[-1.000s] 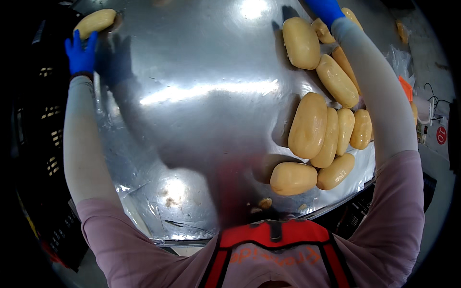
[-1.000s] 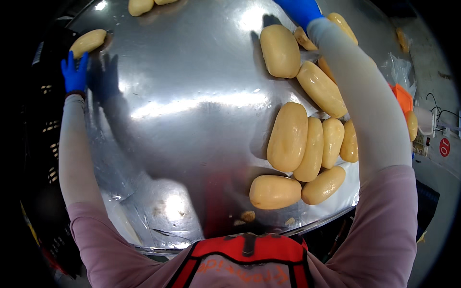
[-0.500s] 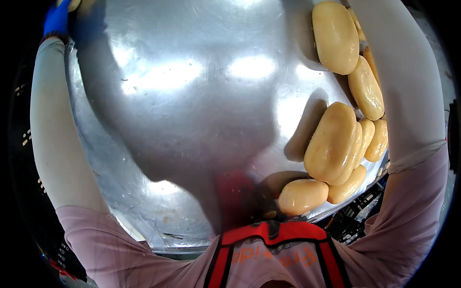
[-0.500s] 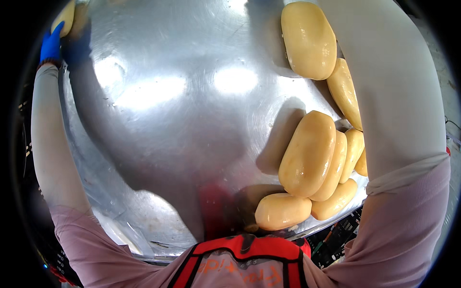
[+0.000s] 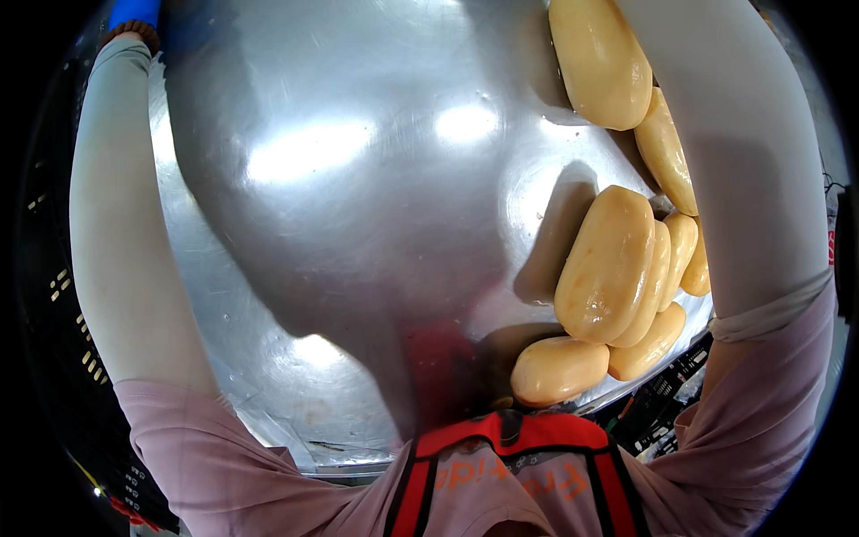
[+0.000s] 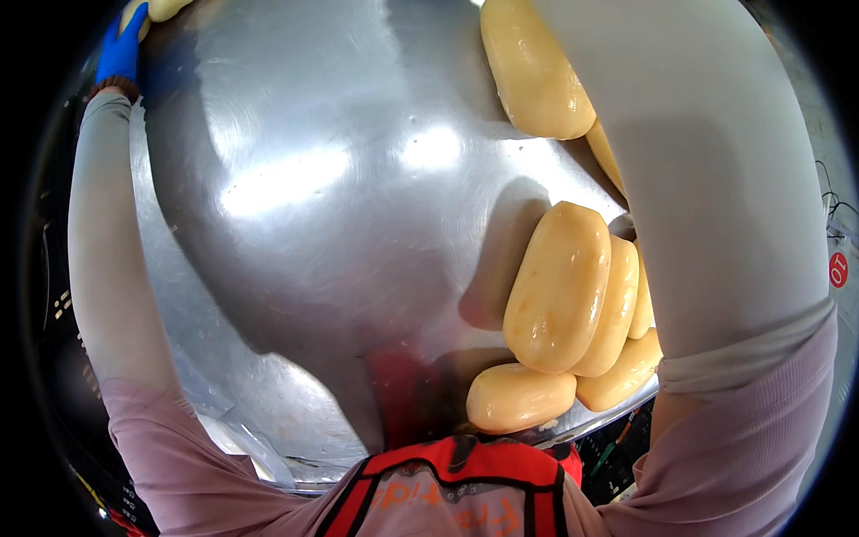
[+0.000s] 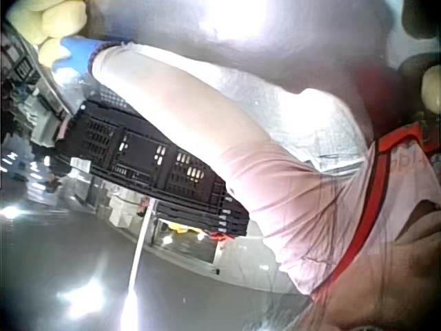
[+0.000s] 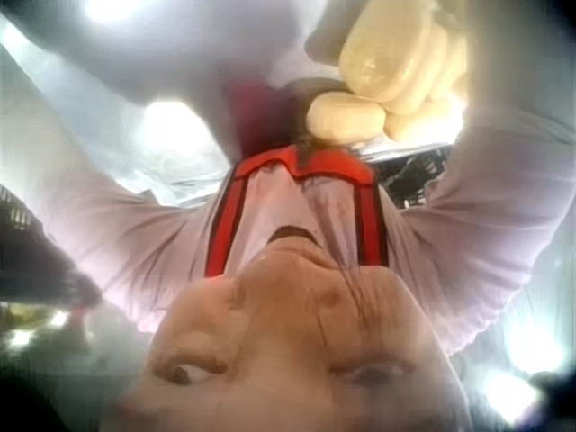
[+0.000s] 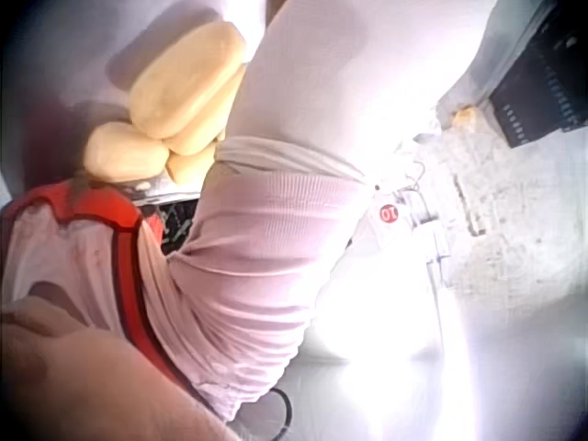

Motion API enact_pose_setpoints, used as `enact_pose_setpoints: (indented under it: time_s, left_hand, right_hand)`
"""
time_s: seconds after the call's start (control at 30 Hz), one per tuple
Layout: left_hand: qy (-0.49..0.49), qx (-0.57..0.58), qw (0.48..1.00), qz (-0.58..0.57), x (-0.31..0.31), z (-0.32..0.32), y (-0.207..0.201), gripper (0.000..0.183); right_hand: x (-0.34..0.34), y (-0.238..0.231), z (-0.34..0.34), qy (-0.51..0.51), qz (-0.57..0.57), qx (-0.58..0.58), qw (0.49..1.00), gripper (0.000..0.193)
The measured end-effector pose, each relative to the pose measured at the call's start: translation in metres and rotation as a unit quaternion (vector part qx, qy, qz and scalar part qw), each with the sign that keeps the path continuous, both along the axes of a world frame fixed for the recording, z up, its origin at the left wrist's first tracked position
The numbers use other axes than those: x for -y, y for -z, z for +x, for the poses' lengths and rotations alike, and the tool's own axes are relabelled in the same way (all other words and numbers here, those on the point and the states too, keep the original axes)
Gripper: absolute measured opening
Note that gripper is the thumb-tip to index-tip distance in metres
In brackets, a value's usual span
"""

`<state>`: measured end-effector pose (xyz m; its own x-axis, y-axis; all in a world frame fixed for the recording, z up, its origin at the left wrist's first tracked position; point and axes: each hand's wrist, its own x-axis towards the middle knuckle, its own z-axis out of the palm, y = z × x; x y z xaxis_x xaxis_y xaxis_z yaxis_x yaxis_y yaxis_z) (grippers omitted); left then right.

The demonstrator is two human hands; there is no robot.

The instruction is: The person picks up individual pieces of dough from a metal table, places them into clear plastic bags, and then moves the bags to a black crate. The person also uses a digital scale to weigh some of the dough pieces before packaging them.

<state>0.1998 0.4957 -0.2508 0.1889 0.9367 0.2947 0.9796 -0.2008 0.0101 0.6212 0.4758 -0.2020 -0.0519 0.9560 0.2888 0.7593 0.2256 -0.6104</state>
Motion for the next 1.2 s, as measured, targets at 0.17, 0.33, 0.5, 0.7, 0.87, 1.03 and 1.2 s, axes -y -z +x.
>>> enact_pose_setpoints:
  time_s: [0.17, 0.33, 0.5, 0.7, 0.87, 1.03, 1.2]
  left_hand:
    - [0.074, 0.497, 0.856, -0.119, 0.04, 0.004, -0.022, 0.08]
    - [0.155, 0.559, 0.796, -0.172, 0.118, 0.035, -0.043, 0.063]
    - [0.18, 0.358, 0.911, -0.1, 0.239, 0.065, -0.019, 0.076]
    - [0.054, 0.429, 0.891, -0.14, 0.395, 0.128, -0.058, 0.071]
    - [0.042, 0.403, 0.89, -0.209, 0.479, 0.148, -0.077, 0.07]
    - [0.047, 0.368, 0.898, -0.236, 0.536, 0.157, -0.075, 0.072]
    - [-0.045, 0.402, 0.882, -0.241, 0.642, 0.144, -0.104, 0.073]
  right_hand:
    - [0.029, -0.009, 0.007, -0.008, 0.019, -0.016, 1.0, 0.086]
    - [0.085, -0.029, 0.005, -0.049, -0.066, 0.032, 0.996, 0.09]
    - [0.171, -0.029, -0.038, -0.198, -0.164, 0.095, 0.962, 0.074]
    - [0.291, -0.064, -0.018, -0.201, -0.089, 0.203, 0.954, 0.083]
    - [0.361, -0.108, 0.003, -0.19, -0.037, 0.203, 0.96, 0.073]
    - [0.422, -0.123, 0.066, -0.128, -0.099, -0.122, 0.979, 0.061]
    - [0.518, -0.152, 0.158, -0.085, -0.379, -0.715, 0.581, 0.053]
